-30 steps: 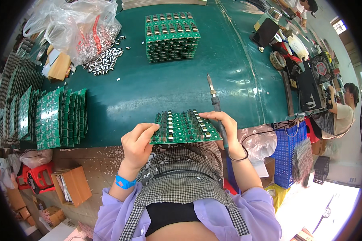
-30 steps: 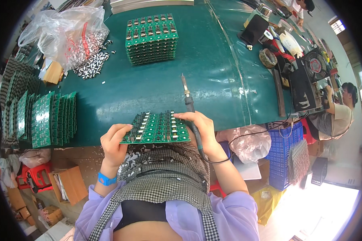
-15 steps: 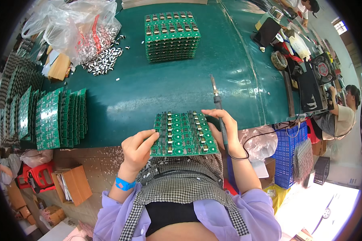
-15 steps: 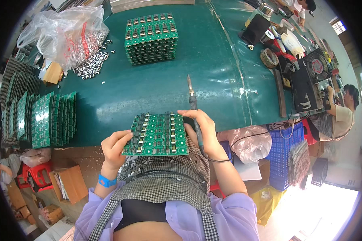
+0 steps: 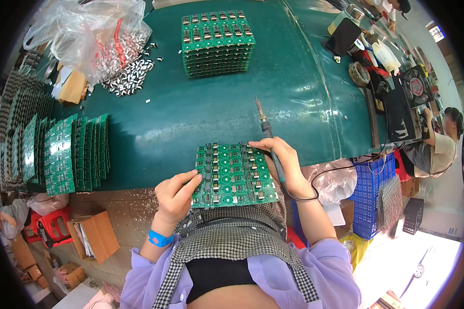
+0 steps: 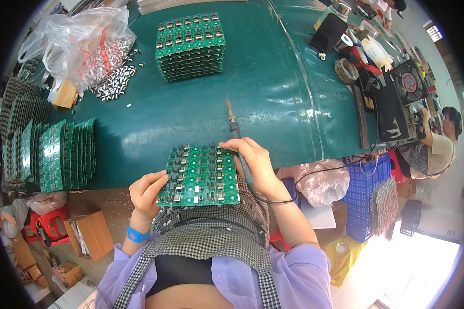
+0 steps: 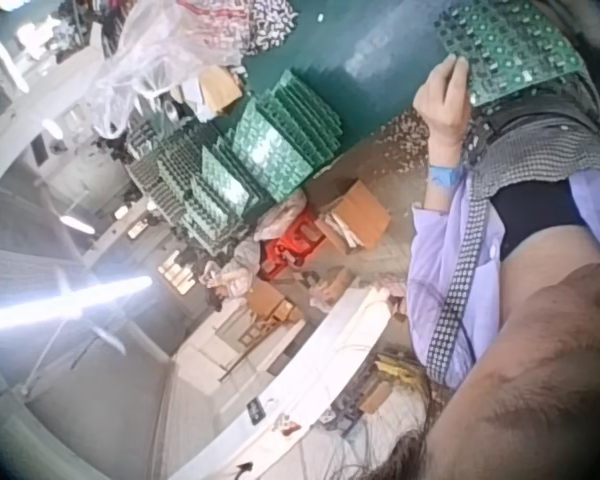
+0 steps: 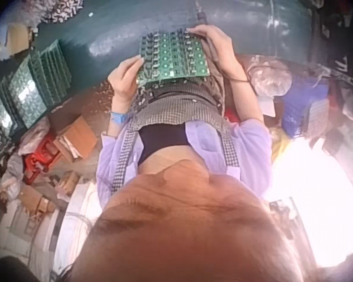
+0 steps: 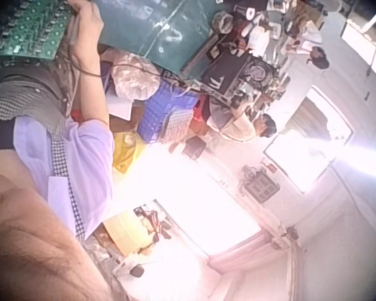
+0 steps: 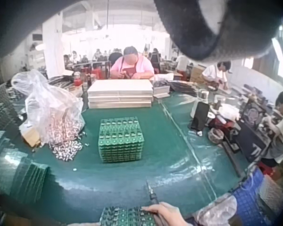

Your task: The person picks up a circuit board panel from a stack, solders components onto it with a soldering iron, places it onto a finished stack, and repeats the process with another circuit board panel.

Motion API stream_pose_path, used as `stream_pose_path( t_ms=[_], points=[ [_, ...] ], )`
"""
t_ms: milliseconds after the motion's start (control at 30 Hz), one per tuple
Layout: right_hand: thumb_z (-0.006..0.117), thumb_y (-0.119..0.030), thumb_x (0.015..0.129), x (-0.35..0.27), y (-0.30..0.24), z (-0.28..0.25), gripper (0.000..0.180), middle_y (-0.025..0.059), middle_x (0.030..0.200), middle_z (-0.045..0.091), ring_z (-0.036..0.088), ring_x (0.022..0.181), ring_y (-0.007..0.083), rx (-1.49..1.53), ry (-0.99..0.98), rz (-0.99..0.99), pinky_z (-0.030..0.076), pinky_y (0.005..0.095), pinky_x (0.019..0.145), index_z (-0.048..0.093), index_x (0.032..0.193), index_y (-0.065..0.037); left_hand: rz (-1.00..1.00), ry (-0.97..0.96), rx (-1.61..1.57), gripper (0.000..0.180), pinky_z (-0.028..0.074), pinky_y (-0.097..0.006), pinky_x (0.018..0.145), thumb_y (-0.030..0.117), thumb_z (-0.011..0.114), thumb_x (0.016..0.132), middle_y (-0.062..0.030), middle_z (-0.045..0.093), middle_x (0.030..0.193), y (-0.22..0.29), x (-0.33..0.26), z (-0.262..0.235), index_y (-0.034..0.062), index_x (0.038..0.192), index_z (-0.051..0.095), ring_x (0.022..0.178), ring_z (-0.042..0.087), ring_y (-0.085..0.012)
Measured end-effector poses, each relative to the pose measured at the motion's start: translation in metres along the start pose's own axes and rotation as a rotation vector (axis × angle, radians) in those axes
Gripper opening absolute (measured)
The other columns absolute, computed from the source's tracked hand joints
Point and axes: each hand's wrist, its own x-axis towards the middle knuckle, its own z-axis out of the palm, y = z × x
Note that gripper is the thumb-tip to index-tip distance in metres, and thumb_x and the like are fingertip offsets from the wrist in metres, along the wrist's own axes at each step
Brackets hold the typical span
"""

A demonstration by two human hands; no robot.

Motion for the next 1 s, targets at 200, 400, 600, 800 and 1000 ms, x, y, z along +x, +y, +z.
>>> stream_pose_path(
  t_ms=[200, 400, 600, 800, 1000],
  points=[
    [0.064, 0.012, 0.072, -0.001, -0.002, 0.001, 0.046, 0.0107, 0.099, 0.065, 0.066, 0.090, 0.0260, 0.105, 0.047, -0.005, 0.052, 0.0331, 0.078, 0.060, 0.114, -0.007, -0.014, 0.005, -0.004, 0.033, 0.047, -0.029, 0.050, -0.004, 0.061, 0.063, -0.0131, 0.069, 0.090, 0.000, 0.001, 0.000, 0.0016, 0.094, 0.070, 0.061, 0.064, -0.0211],
    [0.067, 0.011, 0.071, -0.006, -0.007, 0.000, 0.045, 0.0090, 0.100, 0.068, 0.065, 0.087, 0.0257, -0.034, 0.158, -0.111, 0.052, 0.0325, 0.077, 0.060, 0.112, -0.007, -0.018, 0.006, -0.010, 0.034, 0.047, -0.029, 0.050, -0.004, 0.060, 0.062, -0.0134, 0.069, 0.090, 0.001, 0.001, 0.001, 0.0006, 0.094, 0.070, 0.061, 0.064, -0.0213],
    [0.069, 0.011, 0.069, -0.021, -0.012, 0.000, 0.045, 0.0088, 0.098, 0.069, 0.066, 0.085, 0.0263, -0.039, 0.200, -0.133, 0.053, 0.0331, 0.074, 0.059, 0.109, -0.007, -0.004, -0.007, -0.005, 0.034, 0.047, -0.029, 0.050, -0.003, 0.060, 0.063, -0.0138, 0.069, 0.090, 0.000, 0.002, 0.000, 0.0005, 0.094, 0.070, 0.061, 0.064, -0.0215],
    [0.066, 0.013, 0.068, -0.027, -0.031, -0.007, 0.044, 0.0107, 0.096, 0.069, 0.067, 0.086, 0.0282, 0.027, 0.161, -0.202, 0.055, 0.0348, 0.073, 0.057, 0.107, -0.006, -0.002, 0.000, -0.001, 0.033, 0.047, -0.029, 0.049, -0.003, 0.061, 0.062, -0.0135, 0.069, 0.090, 0.001, 0.002, 0.001, 0.0011, 0.094, 0.071, 0.062, 0.064, -0.0216],
    [0.067, 0.009, 0.071, -0.031, -0.034, -0.006, 0.042, 0.0135, 0.095, 0.070, 0.067, 0.080, 0.0246, 0.023, 0.169, -0.300, 0.051, 0.0308, 0.064, 0.054, 0.107, -0.007, 0.000, 0.005, 0.000, 0.032, 0.047, -0.029, 0.049, -0.003, 0.062, 0.063, -0.0128, 0.069, 0.089, 0.002, 0.002, 0.001, 0.0012, 0.094, 0.071, 0.062, 0.065, -0.0214]
  ],
)
